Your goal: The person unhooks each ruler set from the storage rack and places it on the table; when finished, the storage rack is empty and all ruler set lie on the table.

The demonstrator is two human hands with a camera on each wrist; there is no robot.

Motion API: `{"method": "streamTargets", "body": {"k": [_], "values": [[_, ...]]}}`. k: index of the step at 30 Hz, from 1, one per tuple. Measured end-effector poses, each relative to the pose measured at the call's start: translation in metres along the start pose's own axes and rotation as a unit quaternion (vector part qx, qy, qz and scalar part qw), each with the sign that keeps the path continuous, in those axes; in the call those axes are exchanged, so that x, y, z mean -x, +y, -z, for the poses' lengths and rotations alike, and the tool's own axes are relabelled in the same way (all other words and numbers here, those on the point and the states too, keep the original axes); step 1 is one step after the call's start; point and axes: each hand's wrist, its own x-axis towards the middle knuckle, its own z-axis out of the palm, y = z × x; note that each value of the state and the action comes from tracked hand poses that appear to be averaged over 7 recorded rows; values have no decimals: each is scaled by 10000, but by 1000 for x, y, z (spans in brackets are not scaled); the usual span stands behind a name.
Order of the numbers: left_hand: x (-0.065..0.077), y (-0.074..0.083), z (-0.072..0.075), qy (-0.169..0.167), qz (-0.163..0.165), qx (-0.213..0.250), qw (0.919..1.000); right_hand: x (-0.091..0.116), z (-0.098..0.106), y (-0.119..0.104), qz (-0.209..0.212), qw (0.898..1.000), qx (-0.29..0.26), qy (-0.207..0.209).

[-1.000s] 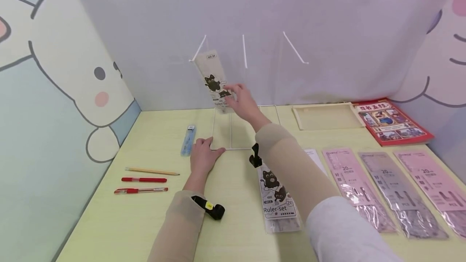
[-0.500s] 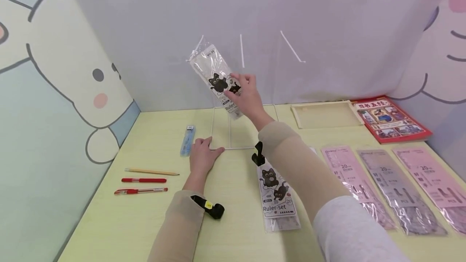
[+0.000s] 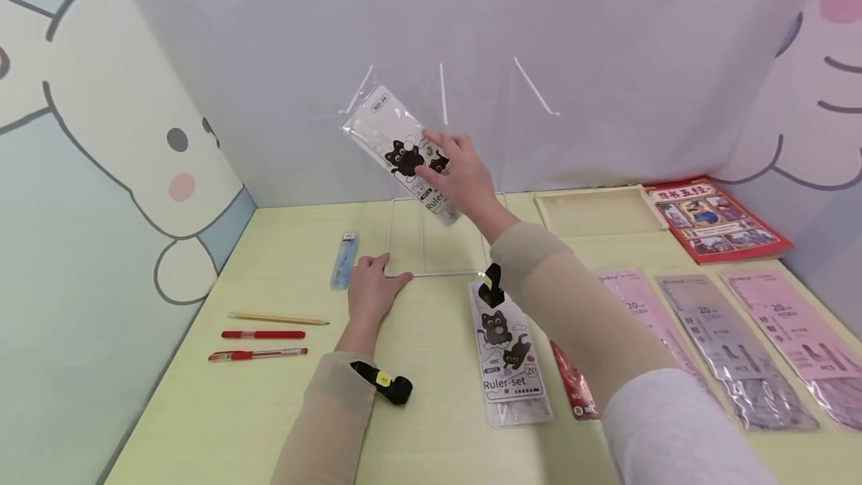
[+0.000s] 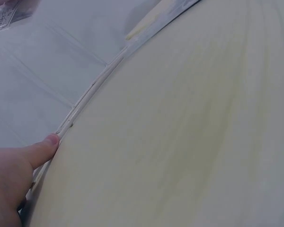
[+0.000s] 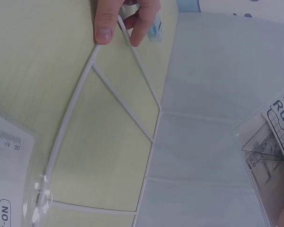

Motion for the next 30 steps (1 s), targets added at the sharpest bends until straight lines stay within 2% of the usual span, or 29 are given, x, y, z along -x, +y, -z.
{"method": "streamTargets", "body": {"k": [6,11,22,30], "values": [[0,-1,0,0,-5,23,10000,8,7,0,445,9990,16,17],[-1,-1,0,17,-18,20,10000,15,10,-1,657,9978,-59,33],[-1,-1,1,-30,-8,44,10000,29,14,-7,885,9956,-300,64],[0,0,0,-13,1,96,10000,35,20,-5,744,9939,-814,-58]]}}
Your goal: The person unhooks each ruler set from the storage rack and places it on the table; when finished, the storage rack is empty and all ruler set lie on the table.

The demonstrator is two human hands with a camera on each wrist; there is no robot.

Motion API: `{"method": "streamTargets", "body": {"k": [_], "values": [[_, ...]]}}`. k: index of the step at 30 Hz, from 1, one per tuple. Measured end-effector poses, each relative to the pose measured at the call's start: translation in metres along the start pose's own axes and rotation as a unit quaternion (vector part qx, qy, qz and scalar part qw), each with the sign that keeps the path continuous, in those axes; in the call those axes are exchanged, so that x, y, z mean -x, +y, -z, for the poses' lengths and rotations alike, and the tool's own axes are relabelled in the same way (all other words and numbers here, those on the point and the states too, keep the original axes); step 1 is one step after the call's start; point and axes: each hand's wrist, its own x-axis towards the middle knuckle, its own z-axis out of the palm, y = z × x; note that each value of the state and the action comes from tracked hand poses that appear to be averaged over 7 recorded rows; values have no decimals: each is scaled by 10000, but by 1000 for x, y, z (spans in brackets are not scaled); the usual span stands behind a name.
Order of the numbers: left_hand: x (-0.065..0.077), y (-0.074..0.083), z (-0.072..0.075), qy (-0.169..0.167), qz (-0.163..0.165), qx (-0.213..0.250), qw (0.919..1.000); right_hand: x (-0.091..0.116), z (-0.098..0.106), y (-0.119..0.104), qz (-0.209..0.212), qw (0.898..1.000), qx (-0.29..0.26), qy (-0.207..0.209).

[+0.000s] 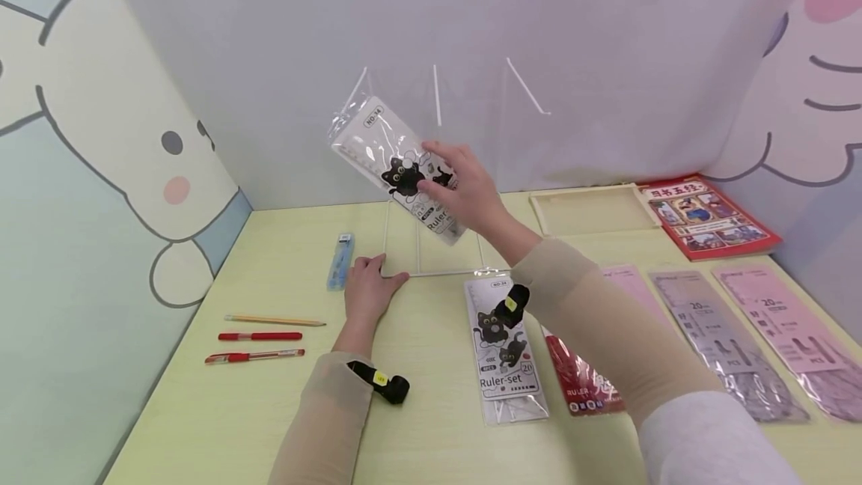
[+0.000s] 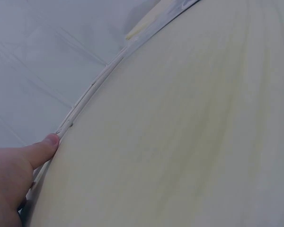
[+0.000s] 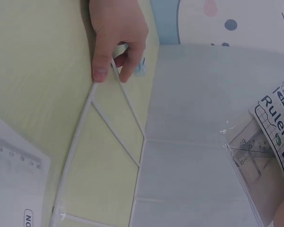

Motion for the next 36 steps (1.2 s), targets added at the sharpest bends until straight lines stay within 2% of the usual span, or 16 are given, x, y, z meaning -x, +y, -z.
{"method": "streamTargets", "body": {"k": [8,16,23,26,30,36], "values": [[-1,-2,-2,-22,48,0,10000,20,0,24,-298,9961,-772,-317],[-2,-2,0,-32,53,-30,10000,35,2,47,-556,9962,-494,-458],[-2,-2,-2,-56,41,-40,10000,50,-1,51,-1301,9878,-710,-486],[-2,-1,-2,-86,44,-34,9999,59,-3,51,-1496,9848,-736,-493],[-3,1,-1,-76,77,-18,9999,71,-8,55,-1536,9854,-540,-499],[-3,-1,0,-109,102,-12,9999,83,-12,66,-1256,9895,-239,-679]]}}
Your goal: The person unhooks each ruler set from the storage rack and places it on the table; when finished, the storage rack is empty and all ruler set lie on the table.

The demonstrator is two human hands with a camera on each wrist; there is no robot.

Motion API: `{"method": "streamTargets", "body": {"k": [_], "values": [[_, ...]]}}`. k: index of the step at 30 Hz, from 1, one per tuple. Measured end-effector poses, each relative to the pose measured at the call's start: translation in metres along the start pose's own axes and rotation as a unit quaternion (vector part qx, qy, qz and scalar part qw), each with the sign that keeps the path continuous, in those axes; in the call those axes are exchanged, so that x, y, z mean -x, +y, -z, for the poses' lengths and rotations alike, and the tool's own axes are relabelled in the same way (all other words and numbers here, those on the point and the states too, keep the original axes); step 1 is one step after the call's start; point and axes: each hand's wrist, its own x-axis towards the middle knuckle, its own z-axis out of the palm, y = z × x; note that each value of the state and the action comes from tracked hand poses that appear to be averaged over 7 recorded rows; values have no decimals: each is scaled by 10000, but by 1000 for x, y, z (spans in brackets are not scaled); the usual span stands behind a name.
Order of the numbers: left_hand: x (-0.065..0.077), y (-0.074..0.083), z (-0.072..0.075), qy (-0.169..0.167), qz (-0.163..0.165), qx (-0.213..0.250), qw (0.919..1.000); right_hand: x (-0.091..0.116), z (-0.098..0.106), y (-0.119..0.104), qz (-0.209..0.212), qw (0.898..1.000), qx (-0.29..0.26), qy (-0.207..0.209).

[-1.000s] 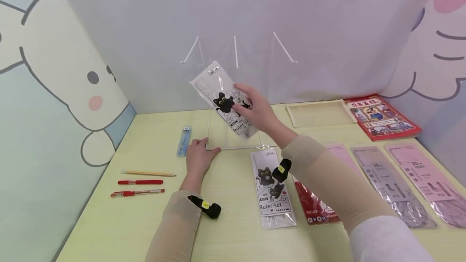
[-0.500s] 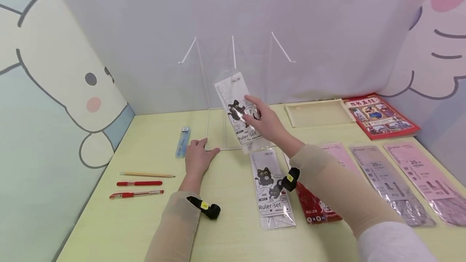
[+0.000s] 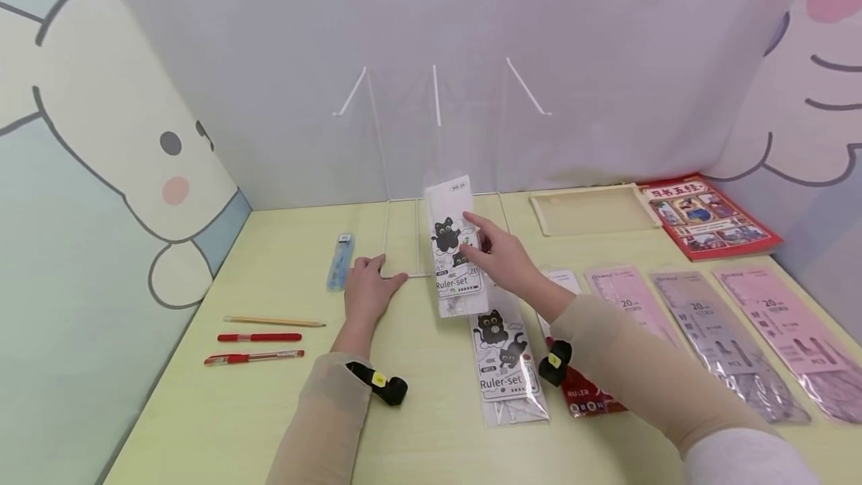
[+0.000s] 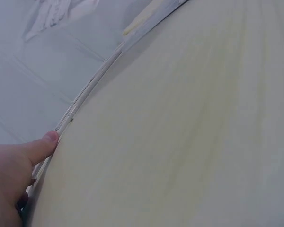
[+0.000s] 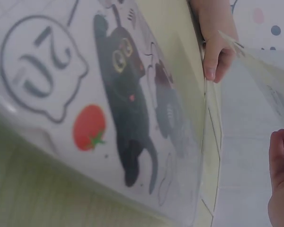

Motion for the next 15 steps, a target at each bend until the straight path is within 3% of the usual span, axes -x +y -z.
{"method": "streamTargets", "body": {"k": [10,15], "values": [[-1,-2,2,-30,-86,26,10000,22,1,3,21,9960,136,-887],[-1,0,5,-87,-160,114,9998,36,-1,3,292,9899,253,-1361]]}}
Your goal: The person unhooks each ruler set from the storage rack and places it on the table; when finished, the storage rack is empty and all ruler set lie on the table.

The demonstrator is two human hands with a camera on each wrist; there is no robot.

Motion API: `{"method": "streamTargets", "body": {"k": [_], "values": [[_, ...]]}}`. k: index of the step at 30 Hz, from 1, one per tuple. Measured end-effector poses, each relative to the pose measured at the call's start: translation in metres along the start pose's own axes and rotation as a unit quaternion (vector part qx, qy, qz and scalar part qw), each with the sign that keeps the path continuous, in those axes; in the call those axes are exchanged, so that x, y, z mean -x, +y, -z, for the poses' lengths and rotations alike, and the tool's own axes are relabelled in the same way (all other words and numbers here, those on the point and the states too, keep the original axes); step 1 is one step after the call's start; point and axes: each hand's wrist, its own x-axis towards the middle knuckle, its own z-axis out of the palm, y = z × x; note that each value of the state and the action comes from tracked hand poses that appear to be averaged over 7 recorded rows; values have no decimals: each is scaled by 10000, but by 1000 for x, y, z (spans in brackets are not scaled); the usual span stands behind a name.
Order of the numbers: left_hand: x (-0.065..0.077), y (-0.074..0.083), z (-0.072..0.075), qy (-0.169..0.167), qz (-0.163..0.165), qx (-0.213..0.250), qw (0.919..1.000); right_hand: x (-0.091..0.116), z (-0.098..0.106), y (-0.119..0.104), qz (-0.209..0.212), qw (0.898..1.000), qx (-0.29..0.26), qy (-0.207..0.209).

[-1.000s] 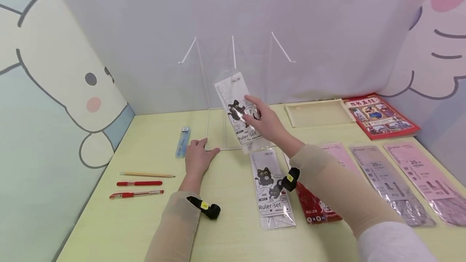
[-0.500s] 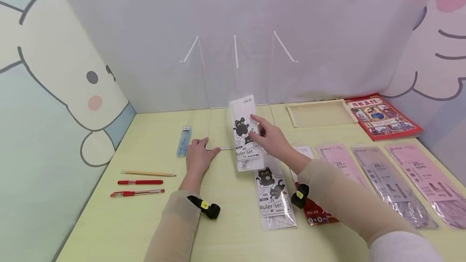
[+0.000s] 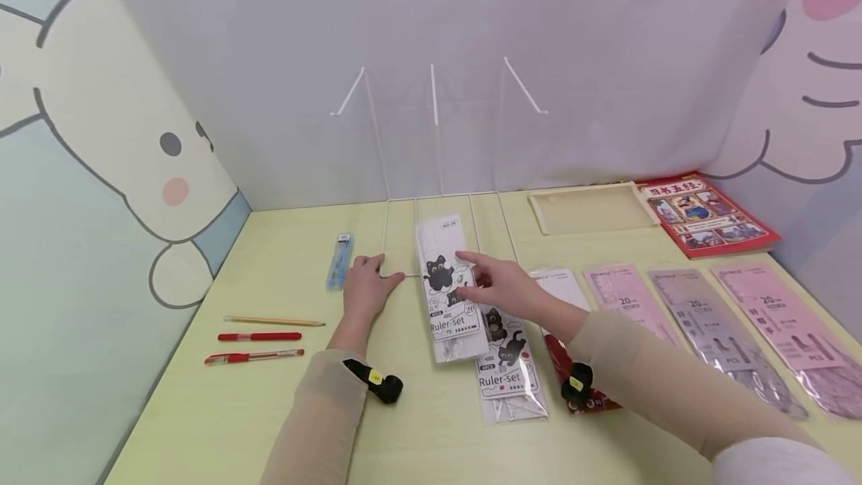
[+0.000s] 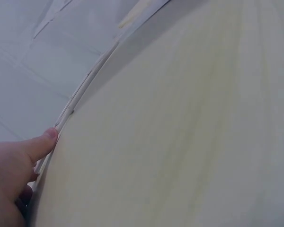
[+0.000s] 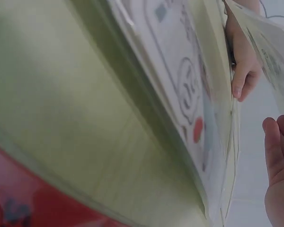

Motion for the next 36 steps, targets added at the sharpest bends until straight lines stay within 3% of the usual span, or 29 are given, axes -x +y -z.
{"method": "streamTargets", "body": {"k": [6,15,23,32,36], "values": [[0,-1,2,-53,-71,114,9999,12,-11,0,267,9975,401,-513],[-3,-6,4,-229,-239,157,9993,29,-27,-11,-68,9872,1143,-1110],[-3,-7,7,-319,-422,145,9985,33,-43,-25,26,9849,1309,-1129],[-4,-7,7,-377,-412,221,9982,33,-55,-26,80,9803,1643,-1091],[-5,-7,9,-434,-364,204,9982,34,-55,-29,-104,9794,1697,-1087]]}}
